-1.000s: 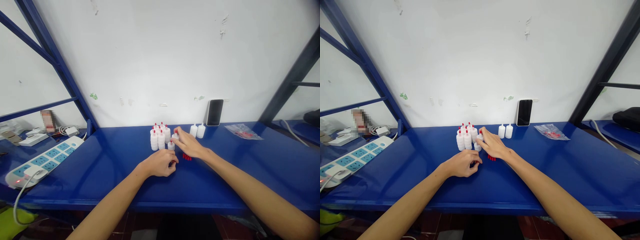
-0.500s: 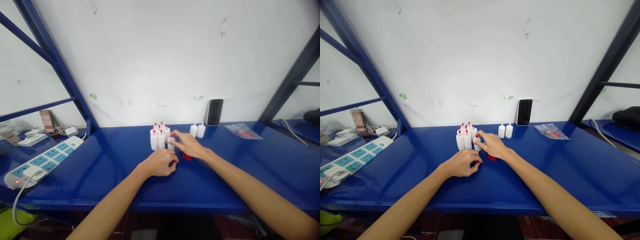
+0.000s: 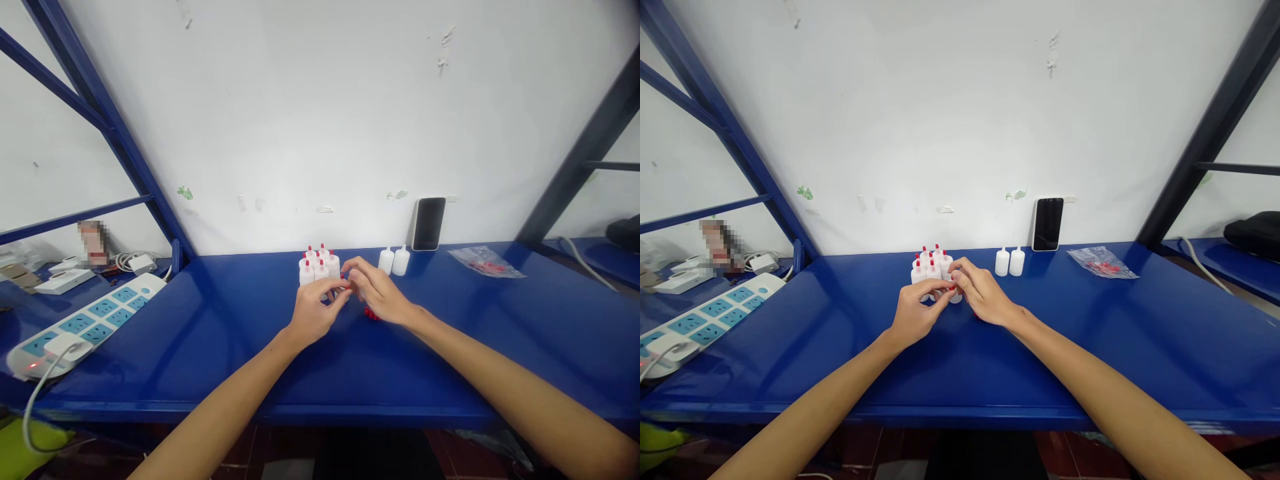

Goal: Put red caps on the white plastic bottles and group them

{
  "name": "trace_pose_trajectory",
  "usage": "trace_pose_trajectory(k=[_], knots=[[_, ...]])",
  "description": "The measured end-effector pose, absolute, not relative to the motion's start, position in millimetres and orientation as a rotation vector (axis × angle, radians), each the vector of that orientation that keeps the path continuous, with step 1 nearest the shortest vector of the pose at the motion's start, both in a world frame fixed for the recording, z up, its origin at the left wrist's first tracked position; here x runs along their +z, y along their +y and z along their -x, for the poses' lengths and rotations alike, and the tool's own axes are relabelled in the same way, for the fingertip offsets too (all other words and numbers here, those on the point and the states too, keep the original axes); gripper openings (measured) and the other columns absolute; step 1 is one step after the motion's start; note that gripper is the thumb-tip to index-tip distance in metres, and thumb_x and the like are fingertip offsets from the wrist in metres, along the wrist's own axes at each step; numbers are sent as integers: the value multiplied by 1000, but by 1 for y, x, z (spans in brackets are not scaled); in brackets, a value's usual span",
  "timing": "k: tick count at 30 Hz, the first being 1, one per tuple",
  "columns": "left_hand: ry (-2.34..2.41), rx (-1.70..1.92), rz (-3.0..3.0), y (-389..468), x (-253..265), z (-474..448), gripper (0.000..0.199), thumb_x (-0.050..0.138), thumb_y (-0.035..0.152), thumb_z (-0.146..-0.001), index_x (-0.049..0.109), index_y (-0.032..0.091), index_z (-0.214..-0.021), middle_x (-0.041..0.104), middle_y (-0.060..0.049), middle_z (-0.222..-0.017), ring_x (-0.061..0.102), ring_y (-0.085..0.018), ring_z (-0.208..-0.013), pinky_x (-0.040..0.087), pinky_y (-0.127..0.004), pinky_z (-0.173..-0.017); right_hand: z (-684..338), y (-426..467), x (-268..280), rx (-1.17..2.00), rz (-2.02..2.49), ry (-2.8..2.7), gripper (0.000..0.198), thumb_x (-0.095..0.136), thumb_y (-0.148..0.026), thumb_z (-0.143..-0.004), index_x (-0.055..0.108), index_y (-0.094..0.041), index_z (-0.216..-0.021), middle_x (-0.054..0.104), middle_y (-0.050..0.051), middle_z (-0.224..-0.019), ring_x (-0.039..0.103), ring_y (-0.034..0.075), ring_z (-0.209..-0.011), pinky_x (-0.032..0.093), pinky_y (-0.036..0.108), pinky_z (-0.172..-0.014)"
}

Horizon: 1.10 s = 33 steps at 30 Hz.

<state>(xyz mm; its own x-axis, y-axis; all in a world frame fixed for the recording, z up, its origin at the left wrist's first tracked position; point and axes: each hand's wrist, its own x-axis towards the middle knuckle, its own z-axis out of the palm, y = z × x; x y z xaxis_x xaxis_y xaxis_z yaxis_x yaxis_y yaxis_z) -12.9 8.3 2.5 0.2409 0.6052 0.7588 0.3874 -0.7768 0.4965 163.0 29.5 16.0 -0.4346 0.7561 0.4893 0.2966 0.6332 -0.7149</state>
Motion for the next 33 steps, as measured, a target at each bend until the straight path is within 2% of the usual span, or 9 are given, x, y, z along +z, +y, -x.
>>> trace_pose_trajectory(k=[4,7,10,14,16,19,25,30,33], knots=[[872,1533,-2240,7,4,10,13,62,28,-90,69,17,-89,72,-4,-82,63,-13,-69,53,-25,-66,-156,19,16,850,740,-1956,33,30,-49,-101,49,-22,-105,48,-5,-61,46,11,-49,37,23,-51],[841,1547,-2280,7,1,8,16,63,31,-90,69,17,-86,68,-4,-82,57,-11,-66,50,-24,-63,-154,16,17,898,703,-1948,31,33,-47,-100,49,-22,-104,51,-5,-63,43,10,-47,36,22,-48],[847,1517,-2332,6,-3,8,15,61,30,-91,67,16,-88,62,-1,-74,51,-10,-61,46,-23,-60,-153,14,16,1025,658,-1889,27,31,-43,-101,48,-22,-106,56,-4,-68,42,9,-46,36,22,-46],[886,1490,-2537,3,-5,8,19,54,28,-95,66,16,-88,57,0,-68,50,-10,-61,45,-23,-61,-150,12,14,1222,589,-1740,18,43,-32,-94,47,-24,-110,50,-6,-67,42,9,-47,36,21,-45],[910,1510,-2655,2,-5,7,19,57,33,-91,65,16,-93,58,-3,-75,54,-12,-67,48,-24,-63,-147,13,13,1311,528,-1638,23,48,-27,-87,46,-25,-110,46,-7,-67,43,9,-48,35,21,-44],[996,1499,-2796,1,-7,5,41,66,41,-80,62,15,-111,58,-6,-88,57,-16,-75,51,-27,-64,-145,15,12,1392,466,-1520,29,47,-26,-82,43,-25,-111,45,-7,-68,45,10,-47,38,24,-47],[1175,1436,-3052,10,-9,12,43,63,27,-74,59,19,-117,58,-5,-83,57,-18,-73,49,-28,-64,-141,11,19,1538,447,-1465,36,45,-30,-78,39,-24,-113,50,-4,-71,49,14,-53,42,28,-53],[1193,1443,-3068,16,-1,23,45,59,39,-78,57,17,-117,60,-6,-84,58,-20,-74,47,-29,-66,-144,9,20,1429,525,-1577,36,48,-31,-78,43,-23,-113,55,1,-84,56,19,-75,46,32,-68],[1199,1430,-3046,18,1,26,49,56,43,-82,54,14,-122,60,-7,-87,58,-20,-75,48,-30,-67,-149,9,19,1188,638,-1743,27,48,-39,-87,50,-21,-108,55,1,-81,51,16,-72,42,28,-66]])
